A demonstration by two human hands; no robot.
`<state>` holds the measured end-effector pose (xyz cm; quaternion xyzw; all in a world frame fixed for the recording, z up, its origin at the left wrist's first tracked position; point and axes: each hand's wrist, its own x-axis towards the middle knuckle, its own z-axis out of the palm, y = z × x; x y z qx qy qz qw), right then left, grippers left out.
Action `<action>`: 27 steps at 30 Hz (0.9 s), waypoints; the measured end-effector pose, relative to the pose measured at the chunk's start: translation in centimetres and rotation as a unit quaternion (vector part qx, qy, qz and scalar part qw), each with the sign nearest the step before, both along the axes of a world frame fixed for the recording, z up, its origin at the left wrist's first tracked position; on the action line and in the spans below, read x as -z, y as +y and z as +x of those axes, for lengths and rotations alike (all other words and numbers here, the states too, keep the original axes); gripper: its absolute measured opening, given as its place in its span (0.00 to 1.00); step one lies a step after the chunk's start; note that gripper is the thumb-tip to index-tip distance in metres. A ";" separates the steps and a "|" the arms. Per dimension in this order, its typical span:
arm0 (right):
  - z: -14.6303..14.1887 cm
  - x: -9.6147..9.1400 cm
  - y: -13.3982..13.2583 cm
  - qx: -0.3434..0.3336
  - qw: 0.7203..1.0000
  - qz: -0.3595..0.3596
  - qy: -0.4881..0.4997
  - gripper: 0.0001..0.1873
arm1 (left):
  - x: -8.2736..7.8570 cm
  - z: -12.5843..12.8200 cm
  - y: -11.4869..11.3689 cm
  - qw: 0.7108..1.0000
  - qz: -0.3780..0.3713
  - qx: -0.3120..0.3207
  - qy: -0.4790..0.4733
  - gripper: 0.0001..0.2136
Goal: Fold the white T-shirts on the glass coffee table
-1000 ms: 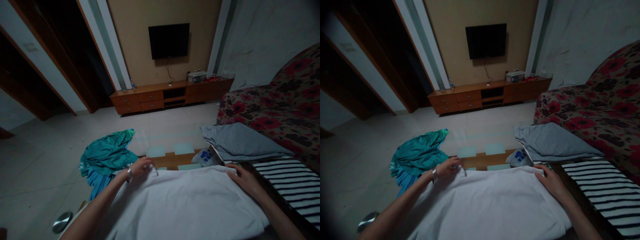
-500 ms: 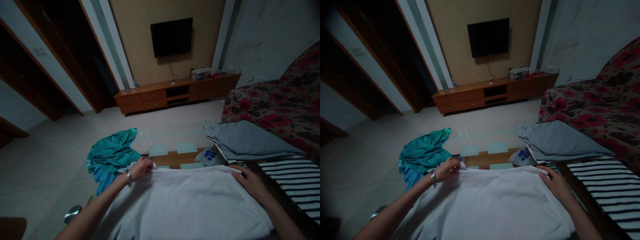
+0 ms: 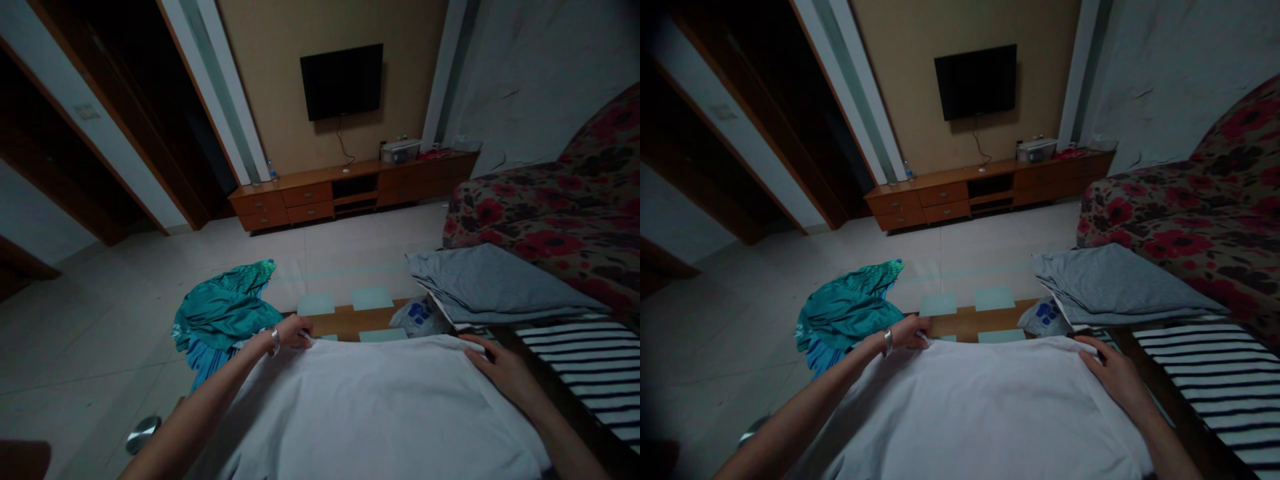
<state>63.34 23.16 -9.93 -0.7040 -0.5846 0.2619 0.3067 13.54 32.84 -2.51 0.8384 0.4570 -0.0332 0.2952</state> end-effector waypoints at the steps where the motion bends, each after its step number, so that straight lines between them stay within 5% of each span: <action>1: 0.3 0.1 -0.1 0.003 1.000 -0.009 0.001 0.26 | -0.1 -0.2 -0.1 1.000 -0.006 -0.011 -0.007 0.11; 6: 2.1 0.7 -0.5 -0.012 0.999 -0.033 0.035 0.28 | 0.1 -0.8 -0.6 0.996 -0.011 -0.070 -0.056 0.11; 10: 2.3 1.2 -0.1 -0.047 0.999 -0.018 -0.001 0.24 | 1.2 0.3 -0.7 0.992 0.055 -0.109 0.009 0.08; 14: 1.7 0.2 0.4 -0.024 0.986 -0.036 -0.158 0.24 | 1.6 2.5 -1.3 0.983 0.106 -0.136 0.066 0.06; 19: -0.9 -2.8 -1.2 0.036 0.926 0.038 -0.375 0.24 | -0.7 4.8 -4.9 0.951 0.253 -0.139 0.106 0.11; 23: -5.1 -2.4 -2.6 -0.109 0.918 0.156 -0.348 0.23 | -0.7 5.8 -8.7 0.940 0.309 -0.073 0.126 0.12; 27: -6.7 1.3 -2.9 -0.219 0.887 0.214 -0.345 0.26 | 2.3 6.3 -11.4 0.958 0.261 -0.040 0.110 0.27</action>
